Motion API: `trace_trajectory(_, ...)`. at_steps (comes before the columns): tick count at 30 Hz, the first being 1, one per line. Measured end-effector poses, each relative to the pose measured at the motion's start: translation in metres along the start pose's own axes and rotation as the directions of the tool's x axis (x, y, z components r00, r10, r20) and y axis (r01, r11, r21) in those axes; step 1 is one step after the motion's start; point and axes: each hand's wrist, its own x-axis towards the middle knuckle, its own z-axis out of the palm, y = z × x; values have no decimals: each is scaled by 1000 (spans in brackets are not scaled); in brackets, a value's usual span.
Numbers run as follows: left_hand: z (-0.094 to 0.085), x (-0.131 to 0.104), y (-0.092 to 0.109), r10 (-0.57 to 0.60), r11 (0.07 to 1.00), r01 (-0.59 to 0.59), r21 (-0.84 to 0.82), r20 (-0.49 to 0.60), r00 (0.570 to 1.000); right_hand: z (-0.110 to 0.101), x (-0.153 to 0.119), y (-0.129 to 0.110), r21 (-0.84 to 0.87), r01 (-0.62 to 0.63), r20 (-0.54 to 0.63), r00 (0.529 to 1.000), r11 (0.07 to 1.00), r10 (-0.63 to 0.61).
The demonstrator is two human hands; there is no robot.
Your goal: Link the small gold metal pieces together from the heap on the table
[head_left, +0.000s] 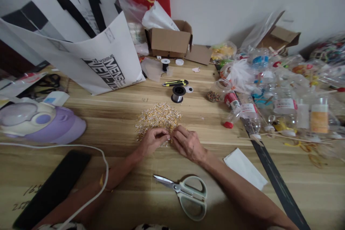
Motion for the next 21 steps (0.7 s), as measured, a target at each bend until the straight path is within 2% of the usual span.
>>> trace_trajectory(6, 1, -2, -1, -4, 1000, 4, 17, -3, 1000, 4, -2, -2, -125, 33, -18, 999, 992, -36)
trace_trajectory(10, 2, -2, -3, -49, 998, 49, -41, 10, 999, 7, -3, -2, -208, 90, -39, 994, 974, -101)
trace_trajectory(17, 1, 1, -2, -121, 981, 124, -148, 26, 992, 4, -2, -4, -292, 260, 61, 965, 920, -253)
trace_trajectory(21, -1, 2, -4, -116, 982, 117, -146, 17, 993, 5, -2, -4, -267, 270, 72, 963, 925, -260)
